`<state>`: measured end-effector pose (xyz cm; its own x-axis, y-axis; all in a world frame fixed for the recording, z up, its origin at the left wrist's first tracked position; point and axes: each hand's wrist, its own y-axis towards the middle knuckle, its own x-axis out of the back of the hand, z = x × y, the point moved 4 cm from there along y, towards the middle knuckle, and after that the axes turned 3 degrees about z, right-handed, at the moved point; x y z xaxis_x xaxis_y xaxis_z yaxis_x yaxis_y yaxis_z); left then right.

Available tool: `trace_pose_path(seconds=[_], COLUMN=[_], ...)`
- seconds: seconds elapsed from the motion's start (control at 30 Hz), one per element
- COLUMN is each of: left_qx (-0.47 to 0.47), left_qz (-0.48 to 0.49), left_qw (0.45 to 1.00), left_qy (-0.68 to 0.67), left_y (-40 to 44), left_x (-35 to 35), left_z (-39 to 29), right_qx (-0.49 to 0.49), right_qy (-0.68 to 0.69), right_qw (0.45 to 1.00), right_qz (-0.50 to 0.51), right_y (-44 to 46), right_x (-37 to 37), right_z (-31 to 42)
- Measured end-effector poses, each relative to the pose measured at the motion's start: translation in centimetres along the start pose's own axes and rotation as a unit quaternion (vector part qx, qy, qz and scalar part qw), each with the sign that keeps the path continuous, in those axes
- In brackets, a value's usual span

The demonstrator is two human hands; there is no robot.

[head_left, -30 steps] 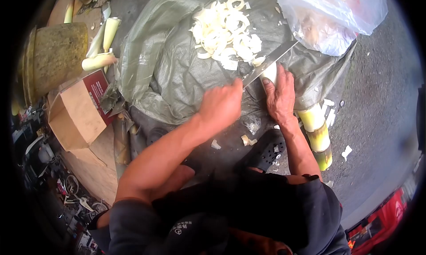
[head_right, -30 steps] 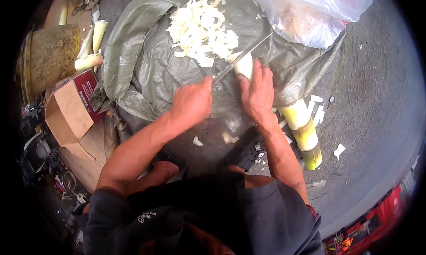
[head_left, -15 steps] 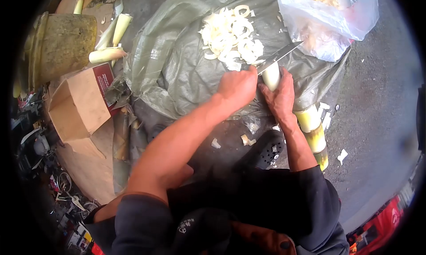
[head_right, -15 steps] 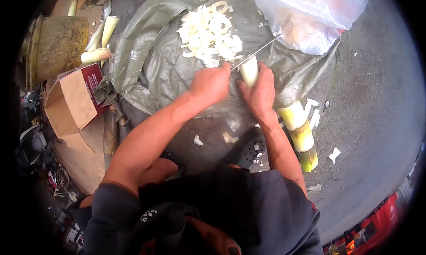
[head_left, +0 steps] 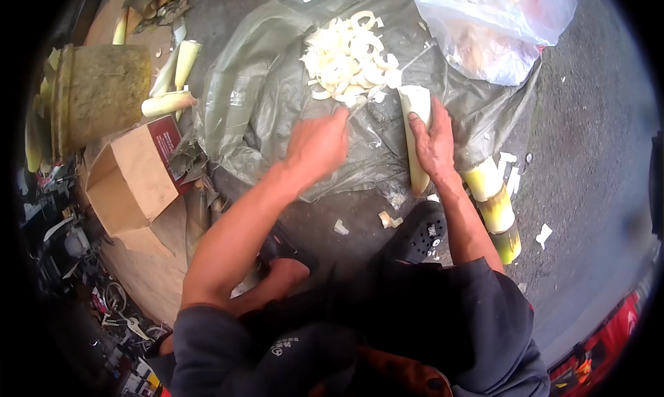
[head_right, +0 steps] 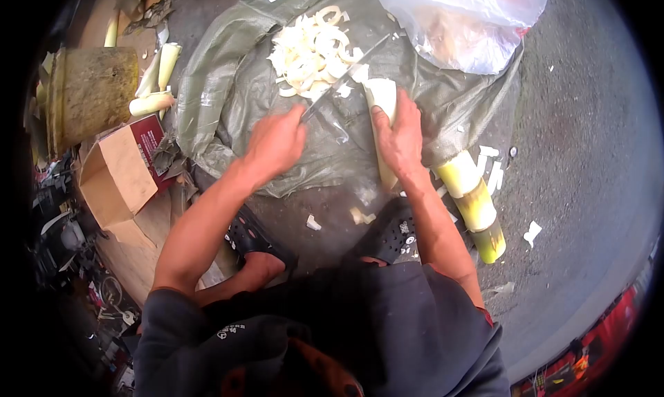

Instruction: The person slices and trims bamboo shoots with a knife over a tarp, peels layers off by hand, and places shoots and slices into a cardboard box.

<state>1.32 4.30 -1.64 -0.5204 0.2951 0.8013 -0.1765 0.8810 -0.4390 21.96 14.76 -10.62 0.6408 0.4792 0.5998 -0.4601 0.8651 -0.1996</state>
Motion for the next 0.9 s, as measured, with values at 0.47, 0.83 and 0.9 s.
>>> trace_pose_path(seconds=[0.47,0.83,0.9], left_qx=[-0.027,-0.023,-0.024], left_qz=[0.063,0.042,0.045], left_qw=[0.997,0.999,0.999], left_qy=[0.018,-0.013,-0.012], left_y=[-5.1,4.0,4.9], left_x=[0.3,-2.8,-2.4], left_z=[-0.8,-3.3,-3.2], right_qx=[-0.025,0.004,-0.014], right_qy=[-0.061,-0.081,-0.004], right_qw=[0.998,0.997,1.0], right_qz=[0.012,0.003,0.012], right_y=[-0.7,-0.5,-0.5], right_x=[0.1,0.2,0.4], right_z=[1.5,0.7,0.5])
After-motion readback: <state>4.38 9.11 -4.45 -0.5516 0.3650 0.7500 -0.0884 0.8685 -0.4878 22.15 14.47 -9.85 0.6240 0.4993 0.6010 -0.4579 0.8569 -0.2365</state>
